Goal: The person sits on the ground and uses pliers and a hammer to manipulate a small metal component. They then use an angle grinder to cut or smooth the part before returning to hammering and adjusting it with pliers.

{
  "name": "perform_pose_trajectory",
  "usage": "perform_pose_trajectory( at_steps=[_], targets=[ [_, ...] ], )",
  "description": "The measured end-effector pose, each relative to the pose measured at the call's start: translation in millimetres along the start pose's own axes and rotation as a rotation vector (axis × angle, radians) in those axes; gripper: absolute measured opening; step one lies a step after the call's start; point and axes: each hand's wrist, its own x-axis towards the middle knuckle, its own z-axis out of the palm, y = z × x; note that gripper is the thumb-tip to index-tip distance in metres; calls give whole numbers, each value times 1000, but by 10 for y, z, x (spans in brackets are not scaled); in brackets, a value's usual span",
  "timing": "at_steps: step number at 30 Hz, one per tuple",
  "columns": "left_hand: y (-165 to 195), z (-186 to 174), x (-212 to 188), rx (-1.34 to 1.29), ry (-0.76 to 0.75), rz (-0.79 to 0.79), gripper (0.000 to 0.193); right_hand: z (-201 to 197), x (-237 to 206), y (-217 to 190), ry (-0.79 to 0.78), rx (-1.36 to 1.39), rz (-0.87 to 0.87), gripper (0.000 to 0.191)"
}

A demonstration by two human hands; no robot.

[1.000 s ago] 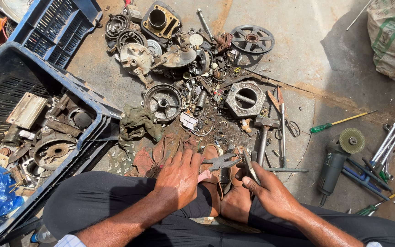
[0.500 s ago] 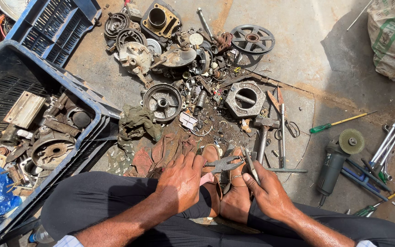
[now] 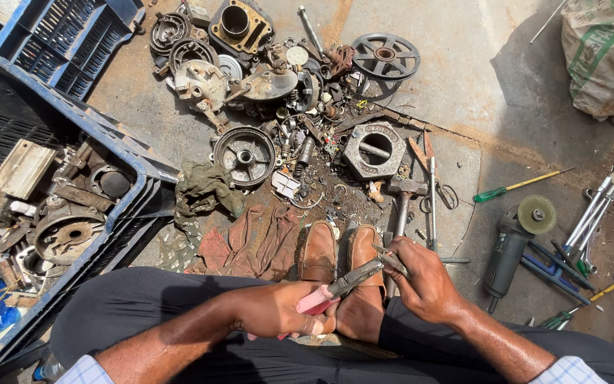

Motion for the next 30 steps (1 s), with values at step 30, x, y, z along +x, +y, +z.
perform_pose_trajectory(
  at_steps=[30],
  targets=[
    [-372, 99, -97, -957, -696, -58, 37, -324, 156, -30, 117, -336, -683, 36]
  ],
)
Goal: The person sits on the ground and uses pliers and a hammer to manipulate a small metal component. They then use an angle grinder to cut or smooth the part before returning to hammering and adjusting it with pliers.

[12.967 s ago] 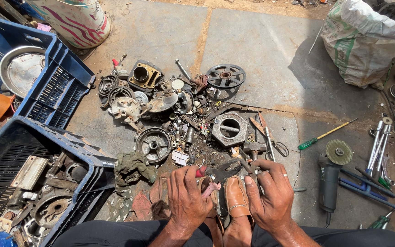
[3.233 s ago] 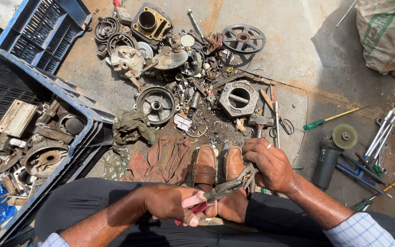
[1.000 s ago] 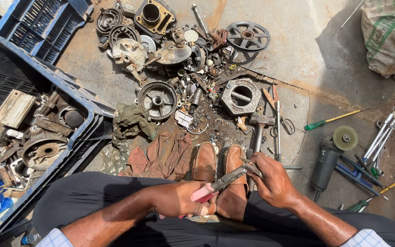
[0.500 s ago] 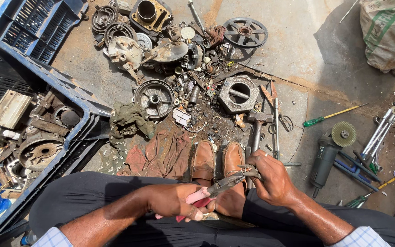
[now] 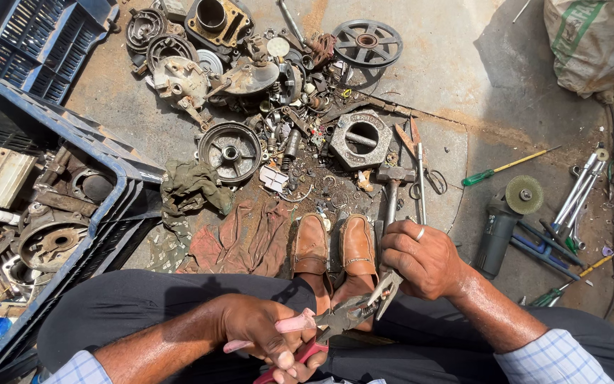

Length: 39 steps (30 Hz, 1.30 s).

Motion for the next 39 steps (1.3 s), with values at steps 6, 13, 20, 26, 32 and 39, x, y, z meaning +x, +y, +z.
perform_pose_trajectory(
  at_steps=[6, 13, 20, 26, 32, 39],
  targets=[
    [167, 90, 0, 626, 461, 13, 43, 115, -122, -83, 132, 265, 420, 17],
    [231, 112, 149, 1481, 1070, 225, 69, 256, -163, -308, -201, 619, 1232, 34],
    [206, 106, 211, 1512, 1181, 213, 50, 347, -133, -412, -229, 639, 1147, 39],
    [173, 54, 218, 1667, 1210, 246, 47, 367, -122, -406, -292, 549, 1161, 52],
    [175, 48, 238, 1694, 1257, 150, 44, 352, -93, -409, -309, 577, 1182, 49],
    [195, 142, 249, 1737, 1314, 173, 42, 336, -28, -431, -296, 563, 1188, 43]
  ],
)
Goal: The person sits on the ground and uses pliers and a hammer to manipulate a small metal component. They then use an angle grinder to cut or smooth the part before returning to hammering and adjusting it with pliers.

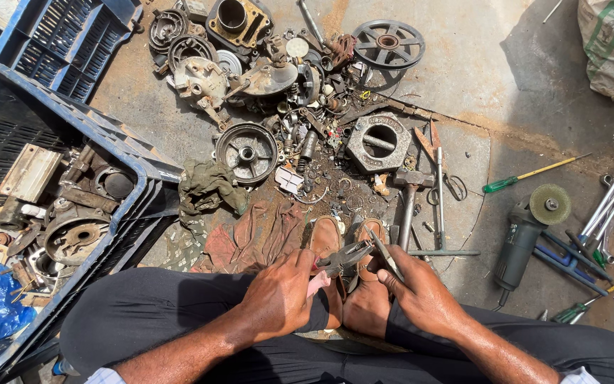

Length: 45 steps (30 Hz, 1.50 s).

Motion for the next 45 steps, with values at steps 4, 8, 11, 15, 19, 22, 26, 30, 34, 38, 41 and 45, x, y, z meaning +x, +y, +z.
perform_pose_trajectory(
  at_steps=[4, 8, 11, 15, 19, 22, 26, 30, 34, 38, 41, 45],
  targets=[
    [49, -25, 6, 61, 41, 25, 42, 11, 3, -25, 4, -61, 75, 32],
    [99, -47, -7, 52, 41, 0, 39, 33, 13, -19, 51, -99, 49, 28],
    [120, -73, -13, 29, 27, 7, 38, 57, 32, 5, 111, -113, 5, 32],
    [126, -113, -42, -105, -97, -5, 43, 69, 58, 60, 148, -173, -23, 34],
    [98, -143, -96, -367, -345, 30, 43, 27, 60, 104, 235, -156, -266, 24],
    [6, -170, -94, -555, -557, -128, 41, -65, 42, 99, 337, -240, -577, 27],
    [-134, -101, -111, -813, -736, 39, 41, -206, 70, 4, 289, -307, -674, 25],
    [-305, 79, -184, -1290, -1062, -31, 41, -347, 125, -139, 251, -309, -923, 30],
    [-405, 226, -273, -1560, -1175, -99, 38, -495, 193, -224, 275, -435, -1165, 29],
    [-387, 188, -251, -1590, -1185, -123, 38, -601, 255, -102, 424, -624, -1201, 23],
    [-349, 1, -167, -1247, -1078, -104, 42, -472, 245, 186, 498, -373, -885, 24],
    [-197, -128, -84, -763, -645, -103, 40, -204, 292, 755, 353, 538, 58, 19]
  ],
)
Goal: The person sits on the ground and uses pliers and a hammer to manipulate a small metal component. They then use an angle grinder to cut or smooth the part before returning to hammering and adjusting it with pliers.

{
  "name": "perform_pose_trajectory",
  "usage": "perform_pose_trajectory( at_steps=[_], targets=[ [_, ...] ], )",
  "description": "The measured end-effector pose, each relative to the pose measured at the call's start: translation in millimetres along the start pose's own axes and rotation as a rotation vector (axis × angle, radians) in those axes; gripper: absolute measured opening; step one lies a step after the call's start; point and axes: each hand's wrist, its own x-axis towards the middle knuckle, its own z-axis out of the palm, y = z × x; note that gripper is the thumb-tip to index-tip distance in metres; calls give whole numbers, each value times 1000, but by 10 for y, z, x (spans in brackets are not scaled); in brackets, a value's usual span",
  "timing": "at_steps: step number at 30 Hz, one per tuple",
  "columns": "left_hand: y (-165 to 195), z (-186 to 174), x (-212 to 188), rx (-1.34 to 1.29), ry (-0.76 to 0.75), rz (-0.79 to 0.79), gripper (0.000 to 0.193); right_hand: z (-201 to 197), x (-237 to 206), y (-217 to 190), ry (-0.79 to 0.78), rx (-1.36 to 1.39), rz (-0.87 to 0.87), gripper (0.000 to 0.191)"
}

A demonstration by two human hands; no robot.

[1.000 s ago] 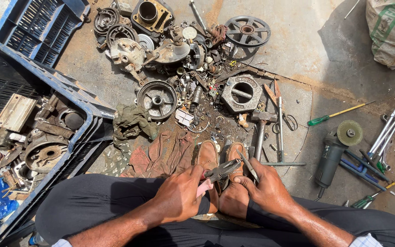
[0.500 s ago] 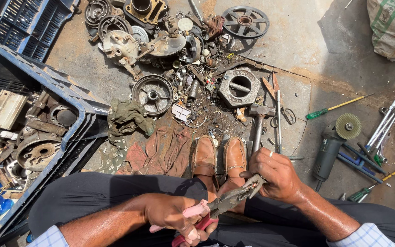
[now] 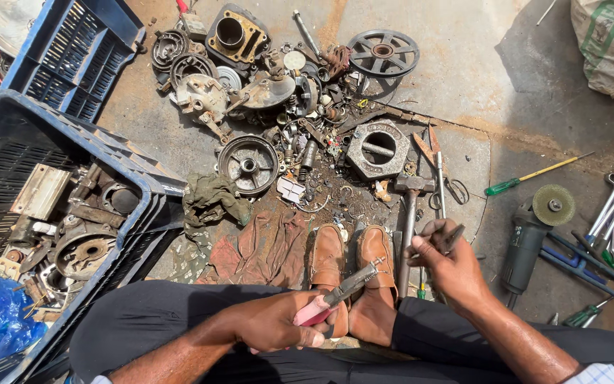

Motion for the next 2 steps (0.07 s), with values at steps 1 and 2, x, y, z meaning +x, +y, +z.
perform_pose_trajectory(
  at_steps=[1, 2],
  targets=[
    [49, -1, 30, 73, 108, 50, 40, -6, 63, 174, -45, 250, 328, 18],
    [99, -1, 44, 146, 197, -41, 47, 10, 86, 367, -91, 240, 449, 19]
  ],
)
